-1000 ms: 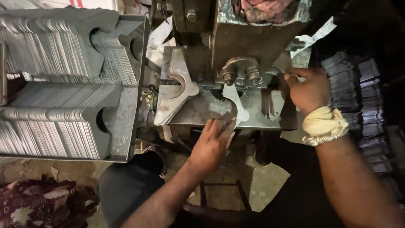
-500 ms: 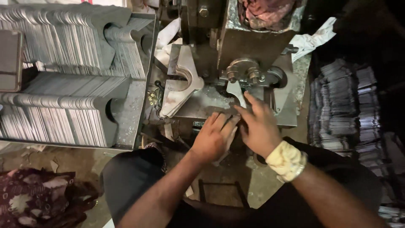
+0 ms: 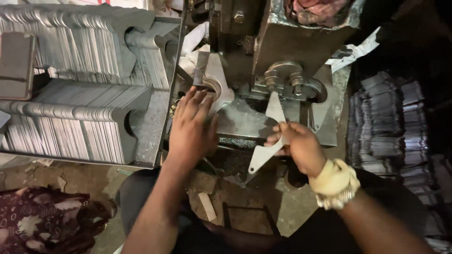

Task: The recorder is seen operating a metal fabrication machine to press or shape small metal pieces.

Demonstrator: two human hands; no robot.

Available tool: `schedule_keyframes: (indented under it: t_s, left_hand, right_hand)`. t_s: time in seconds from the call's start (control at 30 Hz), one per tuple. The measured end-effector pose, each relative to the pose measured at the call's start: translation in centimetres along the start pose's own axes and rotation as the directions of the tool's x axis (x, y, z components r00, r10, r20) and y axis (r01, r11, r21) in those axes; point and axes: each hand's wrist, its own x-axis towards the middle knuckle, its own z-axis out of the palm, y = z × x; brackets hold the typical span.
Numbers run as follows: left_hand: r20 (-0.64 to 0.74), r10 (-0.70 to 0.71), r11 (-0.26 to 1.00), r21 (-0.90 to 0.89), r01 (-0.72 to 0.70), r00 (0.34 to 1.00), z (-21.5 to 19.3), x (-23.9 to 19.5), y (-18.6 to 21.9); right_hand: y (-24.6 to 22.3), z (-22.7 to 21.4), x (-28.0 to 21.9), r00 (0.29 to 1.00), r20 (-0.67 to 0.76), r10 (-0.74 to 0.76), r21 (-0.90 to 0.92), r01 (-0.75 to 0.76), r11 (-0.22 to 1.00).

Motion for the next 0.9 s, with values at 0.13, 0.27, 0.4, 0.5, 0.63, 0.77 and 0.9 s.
schedule_keyframes:
  t_s: [0.13, 0.27, 0.4, 0.5, 0.63, 0.77, 0.9]
  left_hand:
    - [0.089, -0.020, 0.994, 0.109, 0.010, 0.996, 2.1, -0.8, -1.6]
    - [0.122, -0.012, 0.988, 0.156, -0.007, 0.992, 1.9, -0.6, -1.2]
    - [0.111, -0.015, 0.990, 0.141, -0.001, 0.994, 2.1, 0.0, -1.4]
    - [0.101, -0.032, 0.994, 0.104, 0.022, 0.994, 2.1, 0.3, -1.1]
    - [0.073, -0.040, 0.993, 0.113, 0.032, 0.997, 1.7, 0.5, -0.9]
    - [0.055, -0.035, 0.994, 0.108, 0.029, 0.998, 1.2, 0.5, -0.2]
    - [0.059, 0.003, 0.996, 0.084, -0.007, 0.998, 1.1, 0.1, -0.4]
  right_hand:
    - [0.0, -0.1, 3.4, 0.984, 0.078, 0.161, 0.324, -0.178, 0.929]
    - [0.9, 0.4, 4.0, 0.979, 0.065, 0.192, 0.354, -0.202, 0.913]
    - [0.9, 0.5, 4.4, 0.988, 0.053, 0.146, 0.366, -0.155, 0.917]
    - [1.2, 0.4, 4.4, 0.983, 0.054, 0.173, 0.377, -0.180, 0.908]
    - [1.6, 0.2, 4.5, 0.987, 0.076, 0.139, 0.353, -0.157, 0.922]
    - [1.7, 0.1, 3.8, 0.986, 0.070, 0.152, 0.394, -0.167, 0.904]
    - [1.0, -0.5, 1.9, 0.995, 0.058, 0.076, 0.486, -0.095, 0.869]
